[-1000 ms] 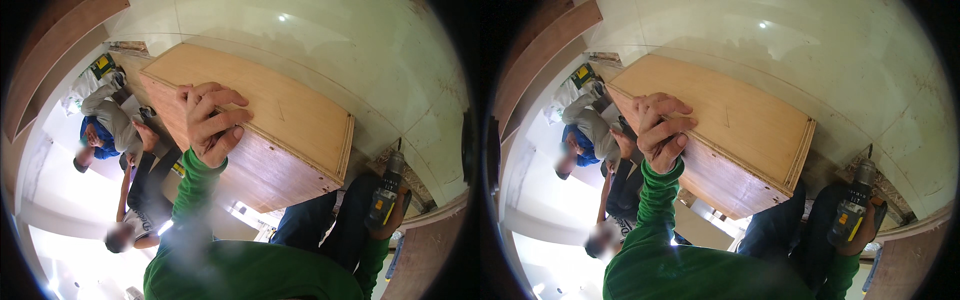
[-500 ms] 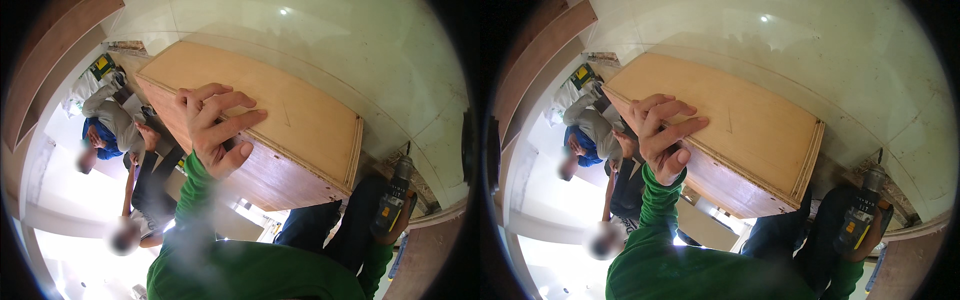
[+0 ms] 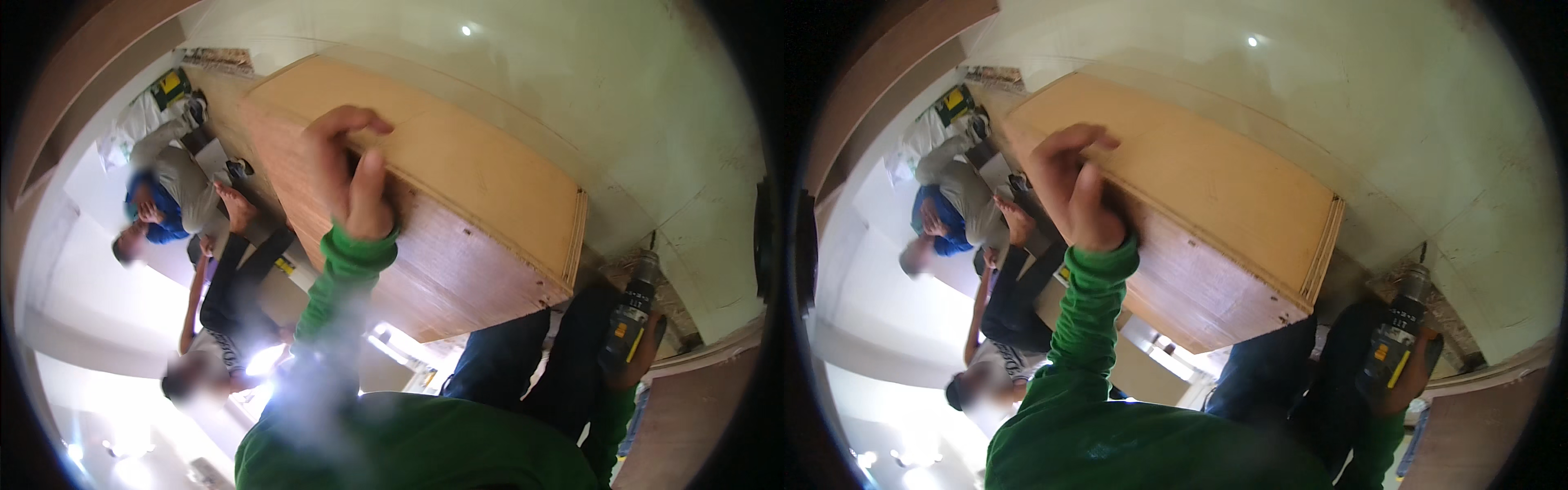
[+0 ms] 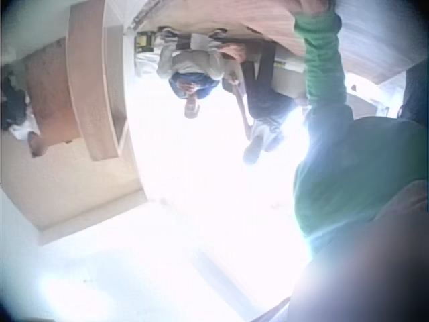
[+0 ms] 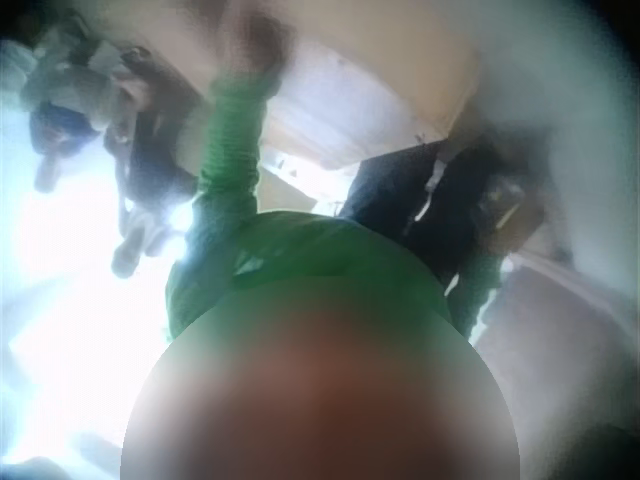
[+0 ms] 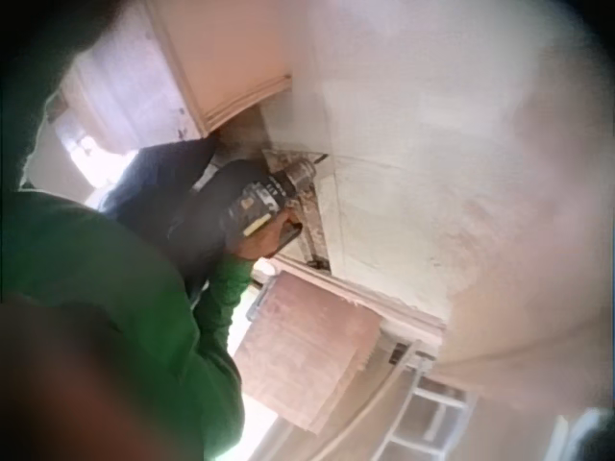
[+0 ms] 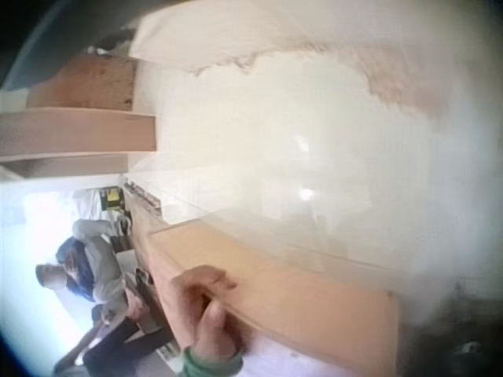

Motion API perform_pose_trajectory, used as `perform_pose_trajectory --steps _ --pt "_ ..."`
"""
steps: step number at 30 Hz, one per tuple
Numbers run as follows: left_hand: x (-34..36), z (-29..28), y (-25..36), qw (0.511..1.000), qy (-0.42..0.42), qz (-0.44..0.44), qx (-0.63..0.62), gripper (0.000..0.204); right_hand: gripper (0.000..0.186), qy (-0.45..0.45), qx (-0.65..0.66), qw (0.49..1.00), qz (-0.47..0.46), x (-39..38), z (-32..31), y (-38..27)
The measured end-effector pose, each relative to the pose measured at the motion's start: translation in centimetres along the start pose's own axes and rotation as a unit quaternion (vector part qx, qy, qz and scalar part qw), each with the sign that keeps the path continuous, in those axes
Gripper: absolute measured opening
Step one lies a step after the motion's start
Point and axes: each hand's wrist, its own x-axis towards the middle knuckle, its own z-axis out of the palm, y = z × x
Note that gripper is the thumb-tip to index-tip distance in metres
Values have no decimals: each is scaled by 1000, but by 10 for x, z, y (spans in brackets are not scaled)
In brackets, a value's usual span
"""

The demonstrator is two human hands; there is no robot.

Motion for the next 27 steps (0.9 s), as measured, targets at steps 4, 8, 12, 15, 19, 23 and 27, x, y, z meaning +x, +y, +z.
perform_pose_trajectory --steps 4,8,12,15,19,23,27 --pt "4 -3 -19 916 -59 142 370 18 63 -10 -51 998 -41 8 -2 8" --pt "-8 2 -20 899 35 147 411 33 58 23 -98 990 -95 34 10 32" --pt "-63 24 23 877 187 108 429 51 45 -10 -89 996 -10 69 4 43" --pt "-176 28 61 921 134 77 358 52 23 -76 113 990 21 78 -20 28" --pt "-385 -25 62 934 254 34 248 50 12 -89 161 980 75 71 -34 -2" --pt "-593 -107 2 819 457 -189 291 30 13 -74 118 990 8 41 -37 19" --pt "-757 -182 -80 702 538 -409 225 25 18 -22 6 1000 -21 -13 -23 76"
